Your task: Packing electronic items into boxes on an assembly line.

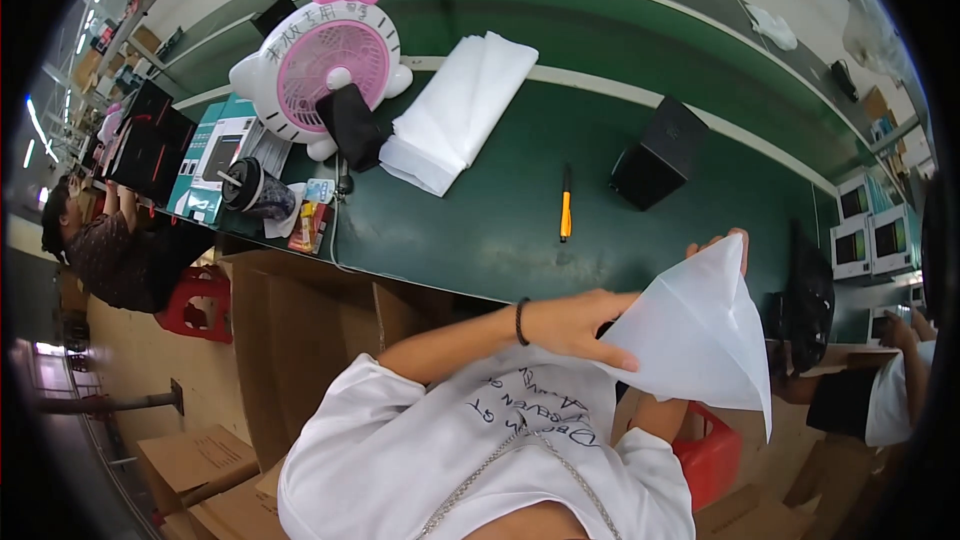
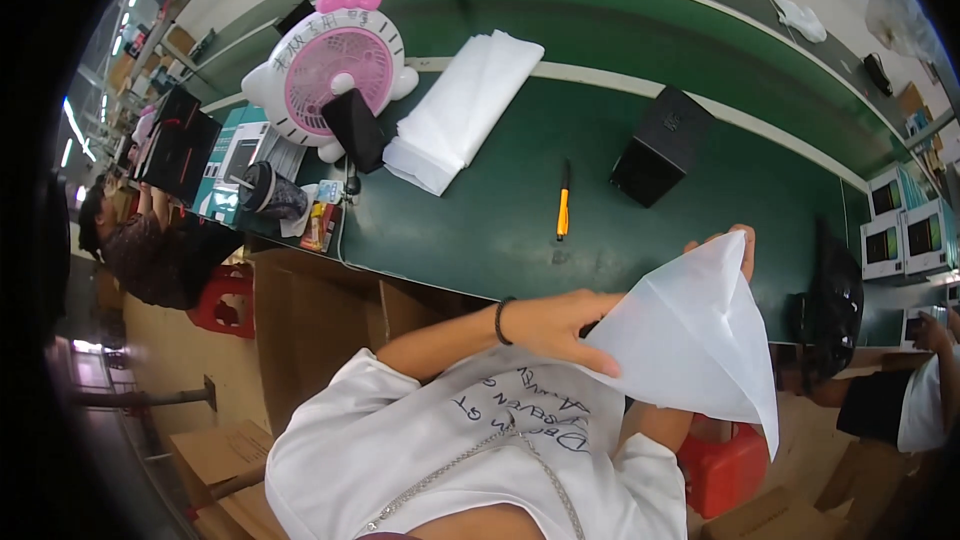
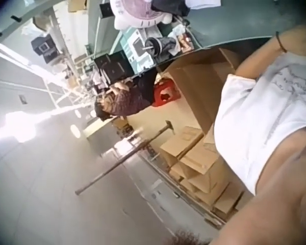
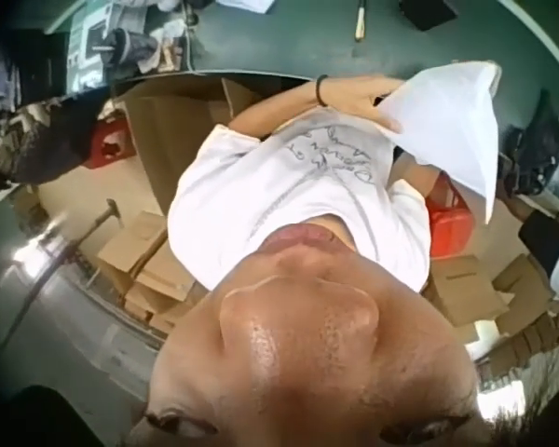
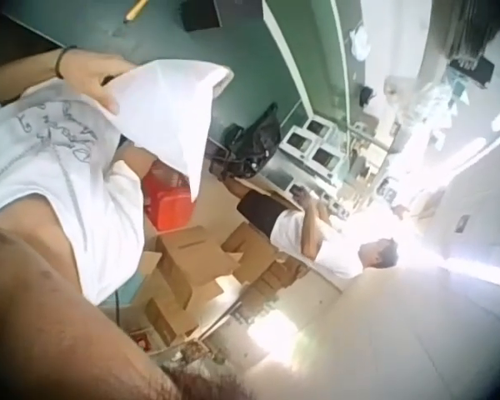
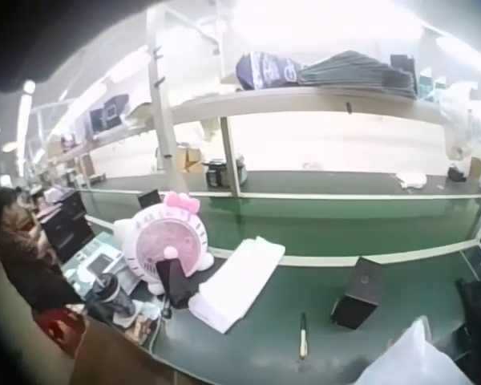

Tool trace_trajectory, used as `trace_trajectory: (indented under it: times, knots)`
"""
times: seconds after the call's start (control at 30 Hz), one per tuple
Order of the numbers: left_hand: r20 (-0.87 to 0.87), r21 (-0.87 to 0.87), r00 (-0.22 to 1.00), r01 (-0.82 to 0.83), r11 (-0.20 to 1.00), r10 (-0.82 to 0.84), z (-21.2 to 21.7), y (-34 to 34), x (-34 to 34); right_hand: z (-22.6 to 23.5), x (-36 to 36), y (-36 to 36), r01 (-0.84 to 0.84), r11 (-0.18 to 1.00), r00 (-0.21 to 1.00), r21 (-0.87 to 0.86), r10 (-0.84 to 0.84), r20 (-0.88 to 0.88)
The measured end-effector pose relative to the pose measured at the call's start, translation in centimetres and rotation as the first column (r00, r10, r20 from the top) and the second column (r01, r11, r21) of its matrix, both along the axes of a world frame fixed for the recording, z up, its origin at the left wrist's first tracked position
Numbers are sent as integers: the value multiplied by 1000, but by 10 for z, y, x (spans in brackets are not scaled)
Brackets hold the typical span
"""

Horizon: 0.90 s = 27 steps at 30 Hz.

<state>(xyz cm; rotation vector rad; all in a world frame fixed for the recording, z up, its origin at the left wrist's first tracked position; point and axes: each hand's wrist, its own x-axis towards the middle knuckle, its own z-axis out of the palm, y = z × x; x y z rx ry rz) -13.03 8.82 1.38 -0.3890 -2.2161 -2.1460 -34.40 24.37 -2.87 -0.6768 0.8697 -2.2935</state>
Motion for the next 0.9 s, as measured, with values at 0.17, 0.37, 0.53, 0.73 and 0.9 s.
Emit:
trace_trajectory:
  times: [0.17,0.37,0.53,0.73,0.9]
  knots:
    - [91,159,995,-56,986,42,-1,-8,3,-38,-33,-88,394,865,838,310,-199,-509]
    - [84,49,908,-414,909,410,35,-110,-41,-94,-99,14,395,800,853,451,-137,-504]
    - [147,103,944,-311,945,295,31,-144,-100,-15,-60,-27,120,896,990,428,-140,15]
    - [267,144,949,-211,967,167,7,-60,-44,-34,-57,-42,326,921,936,214,-347,66]
    - [100,174,919,-393,903,381,29,-76,-56,-13,-33,-41,484,802,871,351,-404,-278]
